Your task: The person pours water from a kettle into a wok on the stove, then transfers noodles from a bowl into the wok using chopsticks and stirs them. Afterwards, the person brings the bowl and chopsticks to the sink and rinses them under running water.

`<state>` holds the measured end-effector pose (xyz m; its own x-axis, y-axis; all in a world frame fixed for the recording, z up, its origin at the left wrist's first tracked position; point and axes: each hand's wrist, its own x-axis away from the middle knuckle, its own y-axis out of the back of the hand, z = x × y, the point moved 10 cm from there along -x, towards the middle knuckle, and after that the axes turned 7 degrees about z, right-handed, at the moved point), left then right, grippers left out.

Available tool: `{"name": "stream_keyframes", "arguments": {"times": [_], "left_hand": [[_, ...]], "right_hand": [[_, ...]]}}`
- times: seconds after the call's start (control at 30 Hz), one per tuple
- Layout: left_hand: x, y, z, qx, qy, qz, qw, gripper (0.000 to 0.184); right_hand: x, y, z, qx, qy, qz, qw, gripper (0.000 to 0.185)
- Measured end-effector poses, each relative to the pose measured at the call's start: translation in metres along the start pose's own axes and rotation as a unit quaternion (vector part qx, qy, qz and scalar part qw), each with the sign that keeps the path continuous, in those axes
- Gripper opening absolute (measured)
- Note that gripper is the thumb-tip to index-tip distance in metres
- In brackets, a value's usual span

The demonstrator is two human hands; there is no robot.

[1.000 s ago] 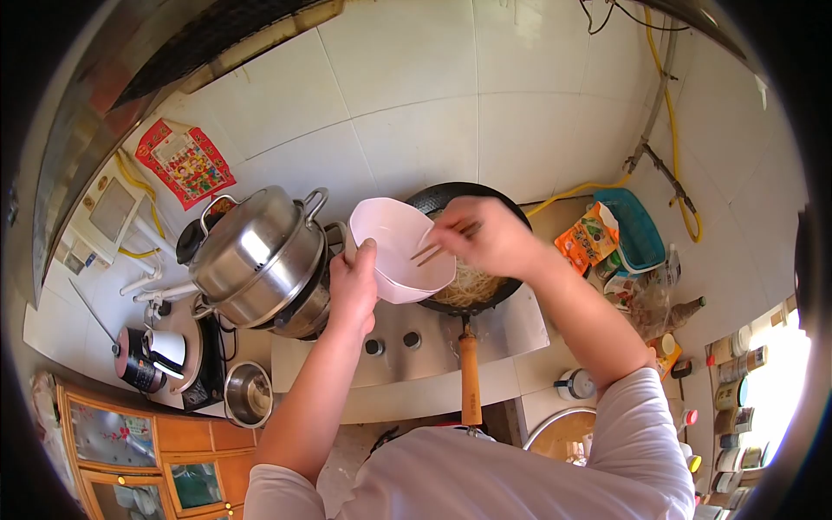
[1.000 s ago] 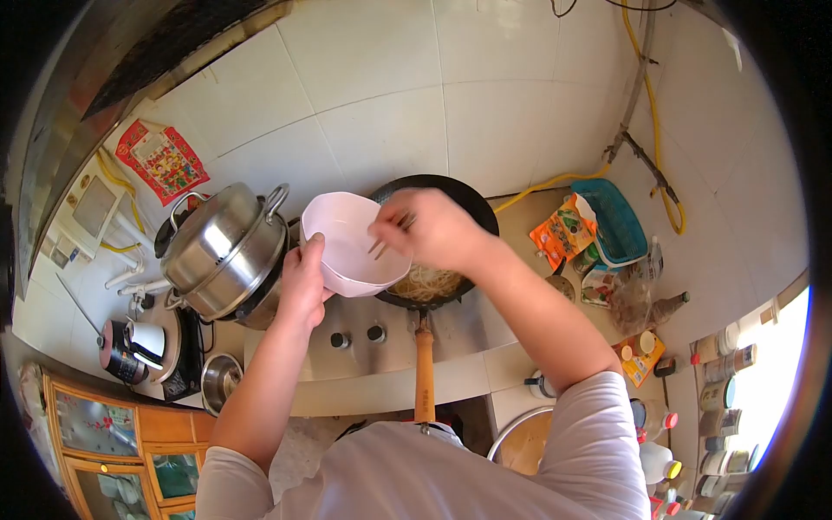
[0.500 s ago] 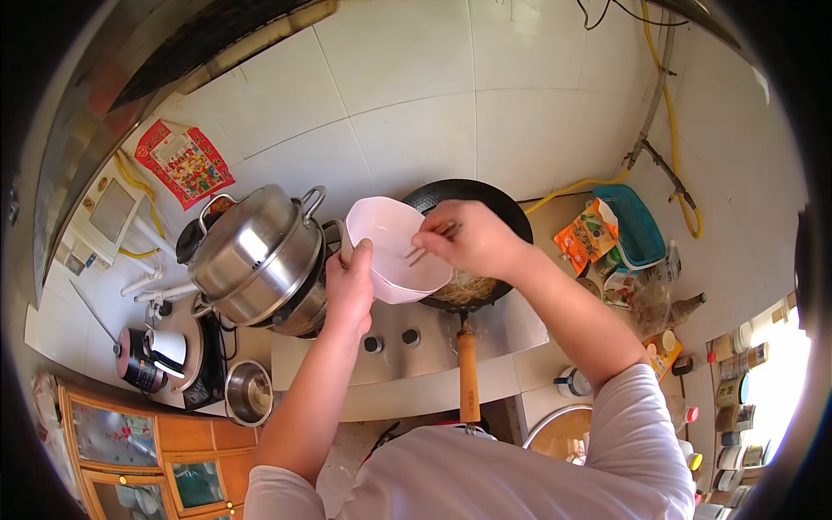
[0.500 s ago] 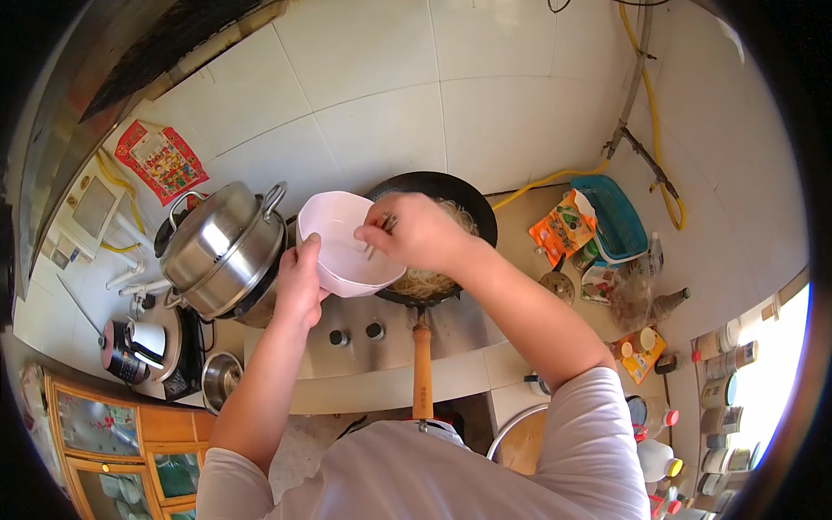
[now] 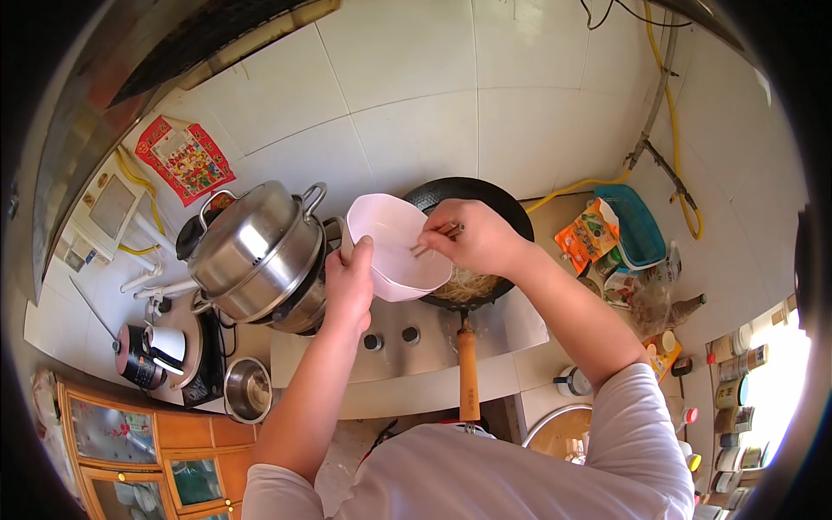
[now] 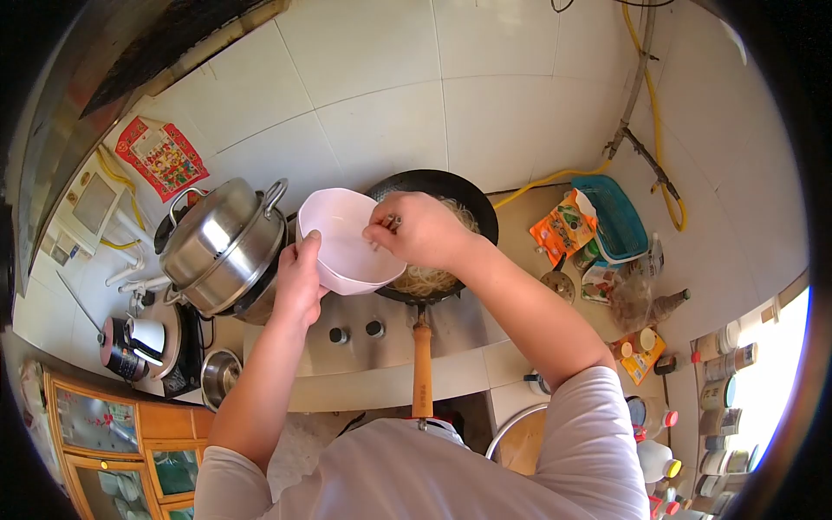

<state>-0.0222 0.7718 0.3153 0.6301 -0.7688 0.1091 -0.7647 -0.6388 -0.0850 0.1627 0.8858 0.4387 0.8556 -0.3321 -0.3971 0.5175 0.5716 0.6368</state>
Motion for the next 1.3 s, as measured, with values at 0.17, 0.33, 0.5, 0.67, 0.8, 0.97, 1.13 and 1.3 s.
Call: {"name": "stream_keyframes", "arguments": {"times": [0.17,0.33,0.5,0.67,0.8,0.97,1.13,1.3], "left_hand": [[0.009,0.0,-0.005,0.009,0.015,-0.007,1.0,0.066],[0.009,-0.004,-0.006,0.011,0.021,-0.014,1.0,0.066],[-0.004,0.003,0.005,-0.007,-0.002,0.005,1.0,0.065],[0.006,0.002,-0.002,0.001,0.01,-0.017,1.0,0.066],[0.012,-0.004,-0.007,0.039,0.017,-0.013,0.999,0.065],[0.003,0.004,0.003,0.011,0.001,0.007,1.0,0.068],[0.012,0.004,0.001,0.019,0.022,-0.026,0.999,0.067],[0.014,-0.005,-0.004,0.04,0.019,-0.02,0.999,0.07]], "right_hand": [[0.01,0.053,0.001,0.073,-0.087,-0.093,0.989,0.012],[0.008,0.022,0.015,0.007,-0.079,-0.013,0.997,0.014],[0.008,0.016,-0.008,0.053,-0.119,-0.012,0.991,0.017],[0.018,0.062,0.01,0.091,-0.154,-0.102,0.979,0.017],[0.002,0.009,0.007,-0.007,-0.067,-0.019,0.998,0.023],[0.007,0.015,-0.011,0.026,-0.137,-0.005,0.99,0.016],[0.016,0.063,0.005,0.076,-0.17,-0.101,0.977,0.019],[0.001,-0.003,0.009,0.049,-0.042,-0.013,0.998,0.018]]}}
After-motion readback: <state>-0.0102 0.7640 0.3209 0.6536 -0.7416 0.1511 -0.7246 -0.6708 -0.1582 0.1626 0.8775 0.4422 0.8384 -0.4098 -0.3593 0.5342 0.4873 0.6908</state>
